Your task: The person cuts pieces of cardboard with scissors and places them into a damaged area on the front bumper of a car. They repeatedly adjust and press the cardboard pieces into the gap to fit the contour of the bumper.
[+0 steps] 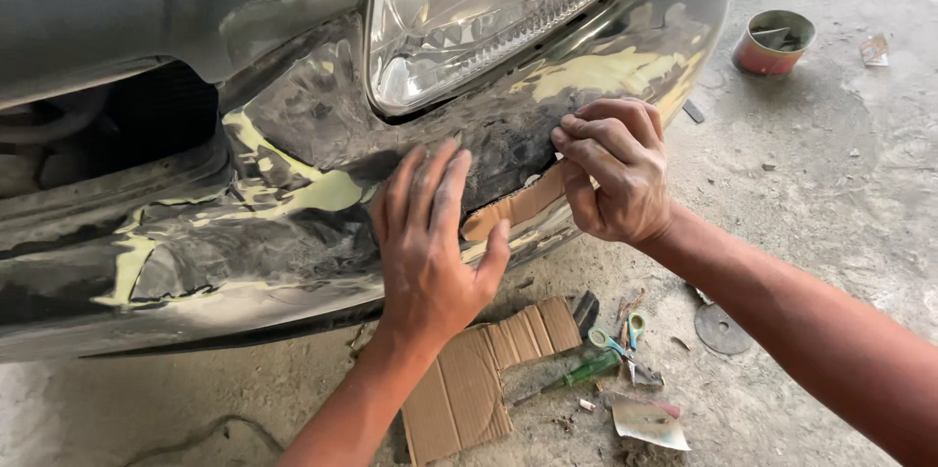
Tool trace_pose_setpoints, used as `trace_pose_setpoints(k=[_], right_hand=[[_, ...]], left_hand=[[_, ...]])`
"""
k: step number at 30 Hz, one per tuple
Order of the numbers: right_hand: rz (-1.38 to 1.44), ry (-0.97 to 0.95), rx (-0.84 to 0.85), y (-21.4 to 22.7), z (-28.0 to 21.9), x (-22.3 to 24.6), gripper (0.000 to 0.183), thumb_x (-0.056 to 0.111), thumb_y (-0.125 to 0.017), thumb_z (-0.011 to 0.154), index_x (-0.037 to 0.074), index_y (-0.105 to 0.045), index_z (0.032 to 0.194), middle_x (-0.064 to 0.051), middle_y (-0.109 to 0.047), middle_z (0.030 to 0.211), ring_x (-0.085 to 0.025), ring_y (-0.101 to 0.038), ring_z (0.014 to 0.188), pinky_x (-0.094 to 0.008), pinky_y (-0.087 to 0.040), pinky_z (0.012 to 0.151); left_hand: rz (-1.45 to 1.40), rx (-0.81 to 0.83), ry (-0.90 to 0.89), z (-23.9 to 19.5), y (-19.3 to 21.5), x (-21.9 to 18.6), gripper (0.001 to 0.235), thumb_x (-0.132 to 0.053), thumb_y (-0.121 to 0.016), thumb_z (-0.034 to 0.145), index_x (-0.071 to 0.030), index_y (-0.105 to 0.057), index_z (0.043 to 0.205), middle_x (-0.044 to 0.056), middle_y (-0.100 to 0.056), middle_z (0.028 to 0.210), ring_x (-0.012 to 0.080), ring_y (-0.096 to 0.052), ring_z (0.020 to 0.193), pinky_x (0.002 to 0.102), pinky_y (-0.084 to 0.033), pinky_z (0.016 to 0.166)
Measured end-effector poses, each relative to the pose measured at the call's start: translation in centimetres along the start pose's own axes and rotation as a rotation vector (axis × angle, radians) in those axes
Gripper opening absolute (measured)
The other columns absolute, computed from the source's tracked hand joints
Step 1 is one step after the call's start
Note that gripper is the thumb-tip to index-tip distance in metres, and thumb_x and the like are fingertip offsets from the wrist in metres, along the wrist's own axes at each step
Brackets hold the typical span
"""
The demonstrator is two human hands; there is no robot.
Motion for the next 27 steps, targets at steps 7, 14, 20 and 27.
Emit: trace_pose_setpoints(k=[7,14,20,27], right_hand=[[-0.024,-0.017,0.044,0.9,0.7,0.6,0.020,0.010,-0.056,0.088,0.003,-0.074,0.095,-0.012,-0.070,0.098,-0.032,-0.067,0.092,-0.044,-0.049,0.086],[0.131,-0.150,0.083,1.2,0.8,-0.6,0.017,0.004,-0.057,0.085,0.004,-0.073,0.091,-0.013,-0.070,0.096,-0.036,-0.067,0.089,-0.046,-0.053,0.078],[0.099,-0.557,0.263,2.2,2.5,-3.4,0.032,0.015,-0.074,0.082,0.009,-0.070,0.113,-0.014,-0.068,0.109,-0.039,-0.061,0.103,-0.051,-0.050,0.079],[-0.090,-1.096,0.968,1.6,5.8,-5.8,0.122,0.060,-0.078,0.068,0.007,-0.008,0.153,-0.015,0.003,0.161,-0.034,0.008,0.147,-0.054,-0.001,0.117]], left_hand=[[-0.101,0.082,-0.088,3.1,-2.0,-2.7,0.060,-0.027,-0.072,0.074,-0.001,-0.061,0.127,0.018,-0.059,0.130,0.0378,-0.051,0.123,0.048,-0.037,0.100],[0.132,0.087,-0.194,2.7,-3.2,-3.4,0.057,-0.023,-0.071,0.069,0.000,-0.064,0.121,0.015,-0.060,0.128,0.0365,-0.051,0.122,0.049,-0.039,0.098],[0.172,0.126,-0.178,2.9,-3.2,-3.7,0.048,-0.022,-0.068,0.075,-0.001,-0.065,0.118,0.014,-0.061,0.124,0.0348,-0.051,0.121,0.047,-0.040,0.096],[0.115,0.179,-0.116,3.8,-2.4,-4.0,0.047,-0.025,-0.069,0.082,0.001,-0.065,0.121,0.012,-0.061,0.128,0.0348,-0.051,0.119,0.048,-0.042,0.096]])
Point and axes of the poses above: each hand's wrist, its own z-axis towards the middle knuckle, its own y-axis out of the back of the hand, x = y × z, the point moved 3 cm from there along z, towards the middle knuckle
